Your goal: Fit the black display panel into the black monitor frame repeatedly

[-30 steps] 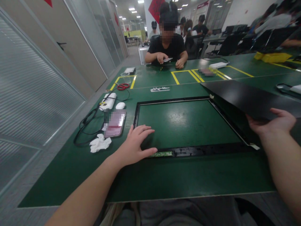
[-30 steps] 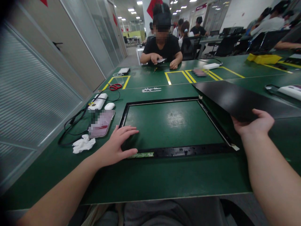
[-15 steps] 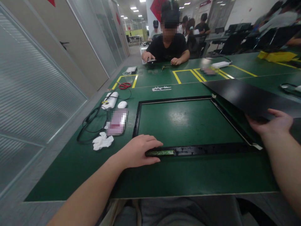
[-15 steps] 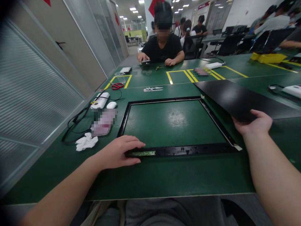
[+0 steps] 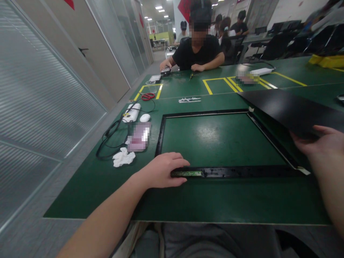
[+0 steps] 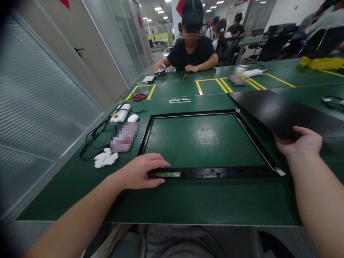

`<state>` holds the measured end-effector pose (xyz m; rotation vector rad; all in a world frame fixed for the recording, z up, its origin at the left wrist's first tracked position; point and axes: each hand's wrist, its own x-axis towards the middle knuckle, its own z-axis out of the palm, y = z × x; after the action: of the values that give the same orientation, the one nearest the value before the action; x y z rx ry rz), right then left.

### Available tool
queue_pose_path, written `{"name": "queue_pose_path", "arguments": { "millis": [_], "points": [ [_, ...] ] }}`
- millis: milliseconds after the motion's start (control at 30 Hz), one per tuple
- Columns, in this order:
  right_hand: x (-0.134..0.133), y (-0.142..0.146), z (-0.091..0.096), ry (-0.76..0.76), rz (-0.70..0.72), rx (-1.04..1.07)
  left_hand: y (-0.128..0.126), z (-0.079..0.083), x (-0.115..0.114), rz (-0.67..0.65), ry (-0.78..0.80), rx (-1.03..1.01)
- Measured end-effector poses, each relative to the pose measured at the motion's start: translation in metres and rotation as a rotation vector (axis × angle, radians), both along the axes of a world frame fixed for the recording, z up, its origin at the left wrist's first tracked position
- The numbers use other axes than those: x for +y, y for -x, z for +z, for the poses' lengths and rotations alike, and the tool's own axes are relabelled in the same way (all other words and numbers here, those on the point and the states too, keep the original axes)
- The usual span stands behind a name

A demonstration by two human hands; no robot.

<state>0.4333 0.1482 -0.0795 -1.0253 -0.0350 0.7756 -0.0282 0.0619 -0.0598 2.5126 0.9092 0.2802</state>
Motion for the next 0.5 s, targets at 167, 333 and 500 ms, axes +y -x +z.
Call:
{"name": "queue_pose_path", "arguments": {
  "millis": [167, 333, 500],
  "points": [
    [-0.002, 0.001, 0.001, -0.005, 0.019, 0.004, 0.000, 0.000, 0.000, -0.019, 0.000, 0.015],
    [-0.001, -0.004, -0.002, 0.020, 0.029, 0.007, 0.000, -0.001, 0.000, -0.029, -0.013, 0.028],
    [-0.001, -0.012, -0.007, 0.023, 0.059, -0.034, 0.000, 0.001, 0.000, -0.028, -0.016, 0.046]
  ]
}}
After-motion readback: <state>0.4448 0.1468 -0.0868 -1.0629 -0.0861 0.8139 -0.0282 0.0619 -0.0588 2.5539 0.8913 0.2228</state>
